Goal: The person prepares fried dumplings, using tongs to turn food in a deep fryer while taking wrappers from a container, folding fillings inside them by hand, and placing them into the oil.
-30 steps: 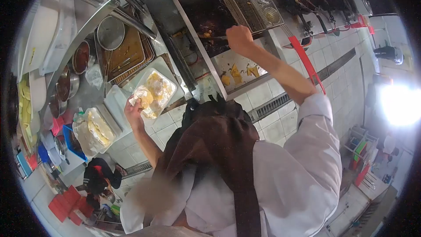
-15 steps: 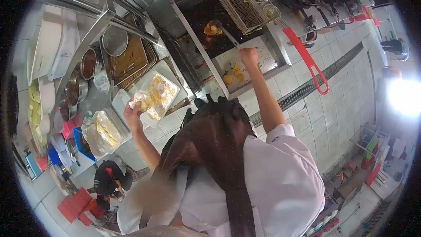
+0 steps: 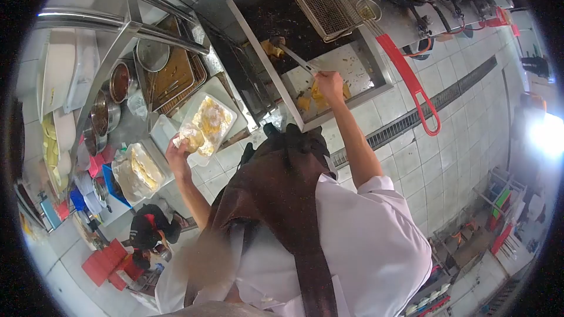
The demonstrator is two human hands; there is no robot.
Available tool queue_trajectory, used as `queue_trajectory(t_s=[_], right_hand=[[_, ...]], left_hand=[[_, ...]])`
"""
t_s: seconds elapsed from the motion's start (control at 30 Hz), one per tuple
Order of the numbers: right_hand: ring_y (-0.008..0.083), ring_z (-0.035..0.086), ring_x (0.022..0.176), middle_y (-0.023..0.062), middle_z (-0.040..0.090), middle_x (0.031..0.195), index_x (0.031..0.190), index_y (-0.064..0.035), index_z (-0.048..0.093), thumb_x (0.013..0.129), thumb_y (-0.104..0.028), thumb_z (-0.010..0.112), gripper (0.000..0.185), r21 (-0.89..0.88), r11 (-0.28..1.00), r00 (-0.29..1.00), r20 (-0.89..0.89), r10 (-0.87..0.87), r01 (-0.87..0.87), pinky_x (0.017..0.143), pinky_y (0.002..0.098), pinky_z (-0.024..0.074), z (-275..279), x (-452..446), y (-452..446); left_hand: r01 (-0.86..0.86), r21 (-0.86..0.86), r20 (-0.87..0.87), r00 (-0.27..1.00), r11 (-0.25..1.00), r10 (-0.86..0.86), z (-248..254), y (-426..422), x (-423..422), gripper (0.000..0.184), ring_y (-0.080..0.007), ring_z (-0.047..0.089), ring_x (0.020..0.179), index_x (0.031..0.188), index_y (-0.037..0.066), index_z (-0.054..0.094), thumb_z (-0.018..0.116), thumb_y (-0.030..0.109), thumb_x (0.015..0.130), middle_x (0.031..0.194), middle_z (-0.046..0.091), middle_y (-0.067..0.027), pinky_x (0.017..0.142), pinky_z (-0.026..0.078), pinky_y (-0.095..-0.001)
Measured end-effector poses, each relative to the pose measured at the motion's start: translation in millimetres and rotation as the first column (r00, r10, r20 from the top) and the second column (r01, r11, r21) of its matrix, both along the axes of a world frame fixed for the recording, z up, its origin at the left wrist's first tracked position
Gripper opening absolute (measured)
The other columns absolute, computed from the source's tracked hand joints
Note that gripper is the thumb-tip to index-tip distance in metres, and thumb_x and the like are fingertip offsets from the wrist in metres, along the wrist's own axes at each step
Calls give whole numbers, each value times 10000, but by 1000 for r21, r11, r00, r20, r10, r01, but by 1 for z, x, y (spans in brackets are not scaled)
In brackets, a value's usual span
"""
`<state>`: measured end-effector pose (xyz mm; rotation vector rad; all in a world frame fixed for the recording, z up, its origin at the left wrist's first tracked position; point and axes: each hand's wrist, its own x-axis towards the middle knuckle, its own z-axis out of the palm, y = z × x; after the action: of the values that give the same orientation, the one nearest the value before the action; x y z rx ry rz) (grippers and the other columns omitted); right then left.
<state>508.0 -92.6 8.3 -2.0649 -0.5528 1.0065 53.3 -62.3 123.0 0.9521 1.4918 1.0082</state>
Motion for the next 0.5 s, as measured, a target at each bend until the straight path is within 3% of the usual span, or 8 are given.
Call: queue_trajectory(t_s=[0.03,0.07,0.13,0.23,0.37,0.43,0.5], right_hand=[[215,568,582,125,598,643,879,1,675,801,-285,642,298,-36,997,979,190,76,-71,581,362,437,12,-1,0],[215,568,582,125,598,643,879,1,675,801,-285,642,298,-34,997,979,186,79,-74,581,362,437,26,-1,-1],[332,613,694,210,620,715,911,14,665,816,-332,607,362,-108,969,925,289,246,-224,666,398,457,59,0,-5],[367,629,779,247,619,739,864,25,661,831,-318,579,355,-67,978,944,257,206,-195,700,426,472,86,5,-10],[400,615,804,270,615,765,845,49,645,829,-346,585,400,-154,947,870,377,319,-281,702,440,467,71,21,-12],[422,605,816,290,607,795,808,68,630,828,-365,593,435,-249,906,748,510,424,-343,711,463,461,47,27,-2],[414,607,797,270,613,786,787,46,636,835,-361,586,412,-244,918,809,439,391,-312,706,458,457,30,25,13]], left_hand=[[5,-3,-10,1000,1000,-5,2,0,3,239,-122,610,750,1072,16,574,608,55,840,910,625,-53,627,527,-272],[9,-6,-21,1000,1000,-9,3,0,6,235,-120,608,751,1072,16,574,605,53,842,911,625,-53,630,527,-272],[-3,-3,-17,1000,1000,3,4,-2,9,233,-114,603,746,1072,16,575,602,54,844,906,625,-52,629,522,-268],[-5,-7,-29,1000,1000,4,3,0,13,226,-103,591,733,1069,16,576,597,57,848,885,621,-44,623,512,-257],[-16,-25,-59,998,1000,15,5,-3,20,227,-93,579,718,1070,19,577,601,60,848,828,602,-22,607,497,-242],[-6,-37,-53,999,999,4,1,-2,20,236,-97,579,718,1076,19,576,606,59,845,827,596,-22,608,499,-246],[-1,-47,-41,999,999,-1,-2,-1,24,244,-100,579,718,1081,20,574,610,58,843,827,590,-21,608,501,-249]])
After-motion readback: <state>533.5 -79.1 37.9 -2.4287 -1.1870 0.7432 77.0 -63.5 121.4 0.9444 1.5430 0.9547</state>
